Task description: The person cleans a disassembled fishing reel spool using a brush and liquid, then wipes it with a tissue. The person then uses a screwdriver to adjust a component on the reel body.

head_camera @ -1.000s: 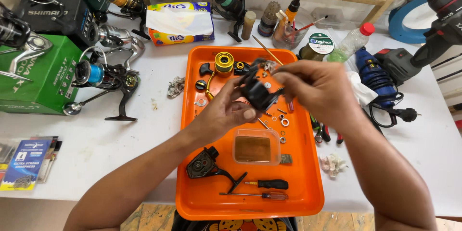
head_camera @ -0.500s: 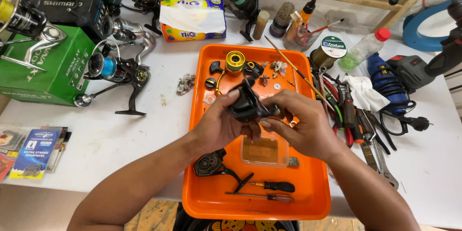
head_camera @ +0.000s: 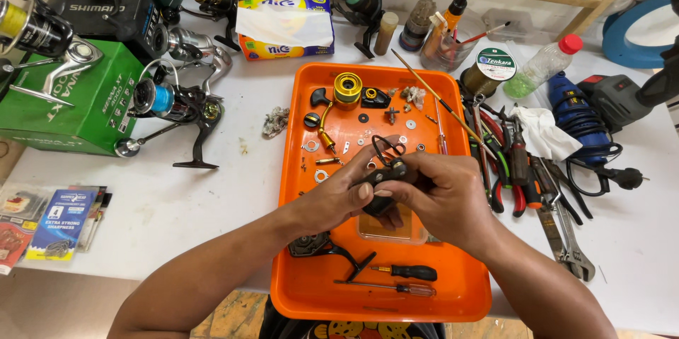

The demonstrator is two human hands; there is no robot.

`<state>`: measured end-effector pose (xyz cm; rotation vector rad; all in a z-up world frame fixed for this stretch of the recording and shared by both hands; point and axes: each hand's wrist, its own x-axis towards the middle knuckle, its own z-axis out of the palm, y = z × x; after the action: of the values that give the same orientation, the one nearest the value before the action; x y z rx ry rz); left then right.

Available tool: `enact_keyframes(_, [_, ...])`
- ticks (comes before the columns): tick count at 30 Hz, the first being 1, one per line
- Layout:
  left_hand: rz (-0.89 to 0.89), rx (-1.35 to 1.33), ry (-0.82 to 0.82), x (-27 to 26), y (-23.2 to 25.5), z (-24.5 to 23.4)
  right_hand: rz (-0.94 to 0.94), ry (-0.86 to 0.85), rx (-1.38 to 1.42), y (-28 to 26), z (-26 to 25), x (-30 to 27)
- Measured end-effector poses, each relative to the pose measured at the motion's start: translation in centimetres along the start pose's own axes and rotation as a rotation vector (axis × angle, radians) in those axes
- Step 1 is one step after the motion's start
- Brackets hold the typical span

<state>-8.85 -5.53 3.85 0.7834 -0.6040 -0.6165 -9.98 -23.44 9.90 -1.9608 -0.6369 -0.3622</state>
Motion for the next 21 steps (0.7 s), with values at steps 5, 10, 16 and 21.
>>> enact_keyframes(5, [-0.011, -0.07, 0.016, -0.3, -0.8, -0.3, 0.051, 0.007, 0.001, -0.1, 0.2, -0.3])
enact_keyframes(10, [-0.01, -0.067, 0.044, 0.0, -1.0, -0.7, 0.086, -0.011, -0.02, 0.7, 0.1, -0.1])
enact_keyframes(16, [-0.007, -0.076, 0.096, 0.5, -1.7, -1.5, 0.102, -0.011, 0.006, 0.8, 0.2, 0.6])
enact_keyframes(21, [-0.032, -0.189, 0.159, 0.6, -2.2, -2.8, 0.079, 0.027, 0.035, 0.9, -1.0, 1.2])
